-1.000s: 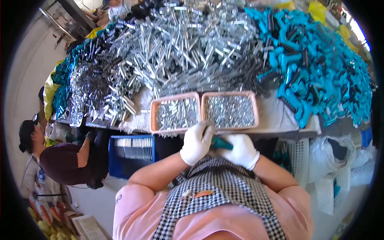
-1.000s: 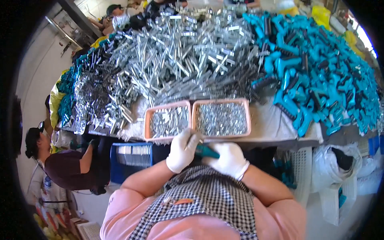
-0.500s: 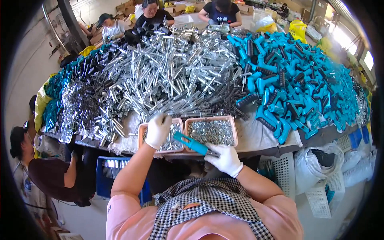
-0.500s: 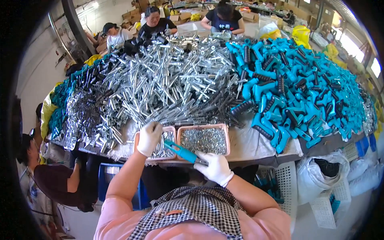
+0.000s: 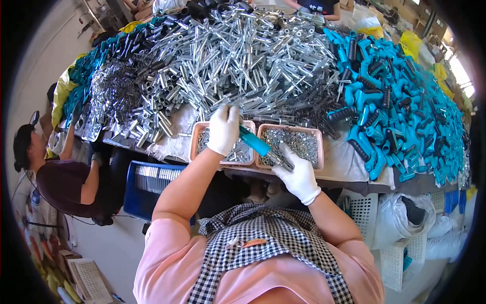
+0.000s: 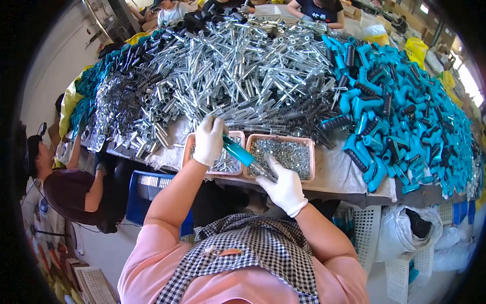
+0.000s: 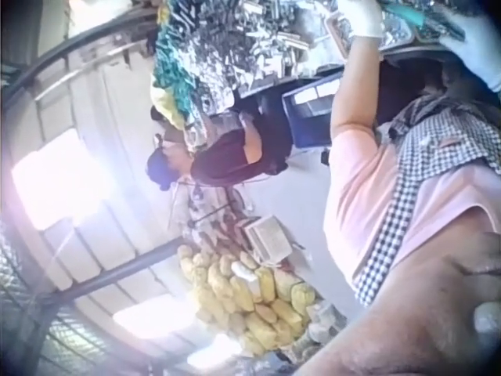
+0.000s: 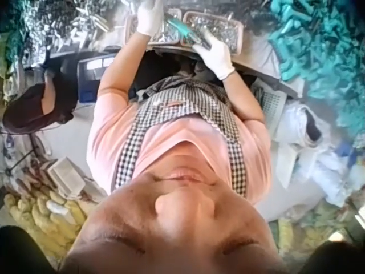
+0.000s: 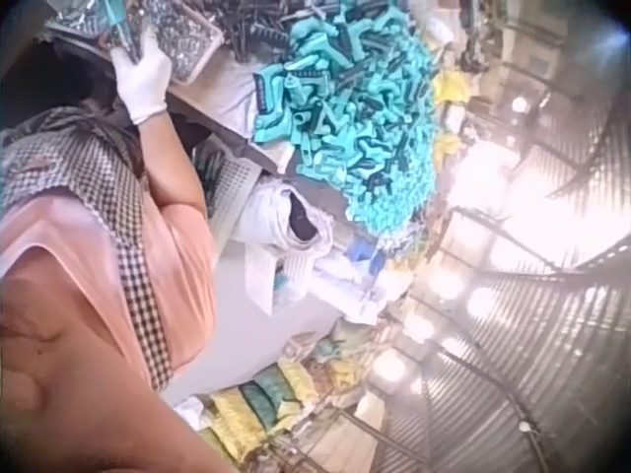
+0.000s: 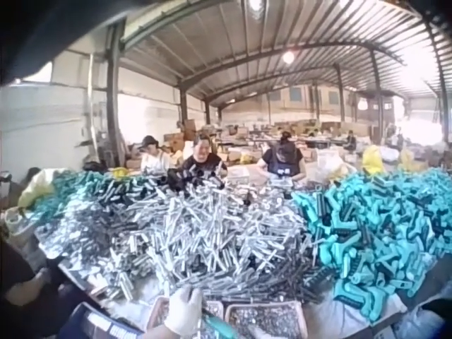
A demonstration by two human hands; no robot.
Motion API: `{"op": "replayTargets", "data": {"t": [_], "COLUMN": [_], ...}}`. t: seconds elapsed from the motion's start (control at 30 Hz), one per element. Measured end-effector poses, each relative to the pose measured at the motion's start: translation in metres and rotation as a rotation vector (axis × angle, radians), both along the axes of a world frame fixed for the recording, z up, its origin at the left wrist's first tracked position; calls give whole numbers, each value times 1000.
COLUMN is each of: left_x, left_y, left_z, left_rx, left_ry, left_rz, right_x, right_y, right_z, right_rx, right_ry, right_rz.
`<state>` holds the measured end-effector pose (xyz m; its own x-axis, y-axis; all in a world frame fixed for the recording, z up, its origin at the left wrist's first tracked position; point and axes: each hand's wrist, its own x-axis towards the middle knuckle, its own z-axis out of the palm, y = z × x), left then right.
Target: Assembling teal plastic handles onto metal wire frames for paint rollers or similar hardware tools.
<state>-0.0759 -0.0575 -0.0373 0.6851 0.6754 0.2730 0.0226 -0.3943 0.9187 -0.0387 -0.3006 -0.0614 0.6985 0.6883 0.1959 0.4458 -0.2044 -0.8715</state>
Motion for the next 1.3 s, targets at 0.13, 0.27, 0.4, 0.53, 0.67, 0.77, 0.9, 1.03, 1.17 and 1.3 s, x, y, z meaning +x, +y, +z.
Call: {"op": "replayTargets", "data": {"t": [0.13,0.27,0.4,0.53,0.67,0.77,0.9,1.03,1.17,1.3], "left_x": [-7,-10,-16,-32,-54,-64,-72,-78,-85,-90], "left_y": [31,74,67,7,-38,-67,-83,-82,-86,-81], "left_z": [9,-29,-39,3,11,-6,-21,-34,-48,-68], "left_rx": [-58,59,706,519,-524,-887,-973,-1095,-1044,-1149], "left_ry": [135,212,150,-102,238,212,258,229,168,194], "left_rz": [66,86,170,51,-569,-625,-601,-610,-589,-637], "right_x": [0,4,-8,-15,-33,-37,-45,-44,-45,-44], "right_y": [-6,-13,-20,-34,-45,-54,-57,-62,-66,-66], "right_z": [5,-1,28,22,34,29,31,25,17,13], "right_rx": [-3,-6,62,384,541,608,602,556,535,508], "right_ry": [34,-33,961,1624,1986,2108,2196,2210,2240,2270], "right_rz": [2,61,135,378,384,520,416,409,412,451]}}
